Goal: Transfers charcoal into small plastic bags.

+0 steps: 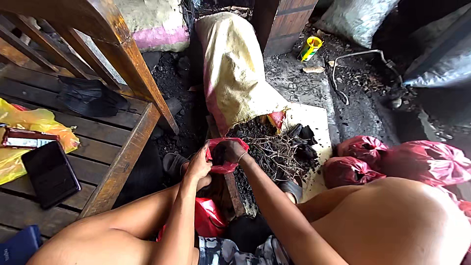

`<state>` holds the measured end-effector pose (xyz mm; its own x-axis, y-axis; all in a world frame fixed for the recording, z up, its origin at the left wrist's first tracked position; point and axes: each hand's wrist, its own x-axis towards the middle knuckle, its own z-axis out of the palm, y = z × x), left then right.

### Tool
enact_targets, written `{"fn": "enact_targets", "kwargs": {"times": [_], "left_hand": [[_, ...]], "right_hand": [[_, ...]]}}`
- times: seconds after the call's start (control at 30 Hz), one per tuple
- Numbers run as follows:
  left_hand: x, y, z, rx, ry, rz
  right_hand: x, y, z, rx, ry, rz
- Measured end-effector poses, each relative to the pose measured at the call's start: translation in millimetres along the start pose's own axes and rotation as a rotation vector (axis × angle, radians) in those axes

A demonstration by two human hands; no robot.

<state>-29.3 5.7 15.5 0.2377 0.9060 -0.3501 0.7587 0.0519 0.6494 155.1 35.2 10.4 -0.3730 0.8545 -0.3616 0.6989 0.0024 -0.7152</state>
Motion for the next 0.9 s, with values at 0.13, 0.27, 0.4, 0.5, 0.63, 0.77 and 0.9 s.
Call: {"fn": "enact_targets", "kwargs": {"times": [0.13, 0.27, 0.4, 0.5, 0.63, 0.77, 0.9], "left_hand": [[-2.1, 2.2, -2.3, 0.047, -0.008, -0.031], [2.9, 0.4, 1.0, 0.055, 0.021, -0.039], [1.8, 5.0, 0.0, 0.038, 0.01, -0.011], [0.6, 4.8, 1.3, 0.017, 0.032, 0.004], [-1.2, -0.2, -0.3, -0.001, 0.048, 0.01], [-1.2, -0.2, -0.7, -0.024, 0.049, -0.007], [0.6, -4.5, 0.7, -0.089, 0.069, -0.01]], "right_hand": [[6.6, 2.6, 2.6, 0.071, 0.062, 0.036], [-1.5, 7.8, -14.3, 0.103, 0.079, 0.096], [-8.7, 6.8, -0.1, 0.084, 0.21, -0.011], [-8.6, 9.6, 15.4, 0.13, 0.33, -0.214], [-11.8, 2.5, 8.3, 0.221, 0.33, -0.275], [-14.5, 1.0, -14.1, 0.389, 0.42, -0.324], [-14.6, -3.4, -20.7, 0.42, 0.451, -0.365]]}}
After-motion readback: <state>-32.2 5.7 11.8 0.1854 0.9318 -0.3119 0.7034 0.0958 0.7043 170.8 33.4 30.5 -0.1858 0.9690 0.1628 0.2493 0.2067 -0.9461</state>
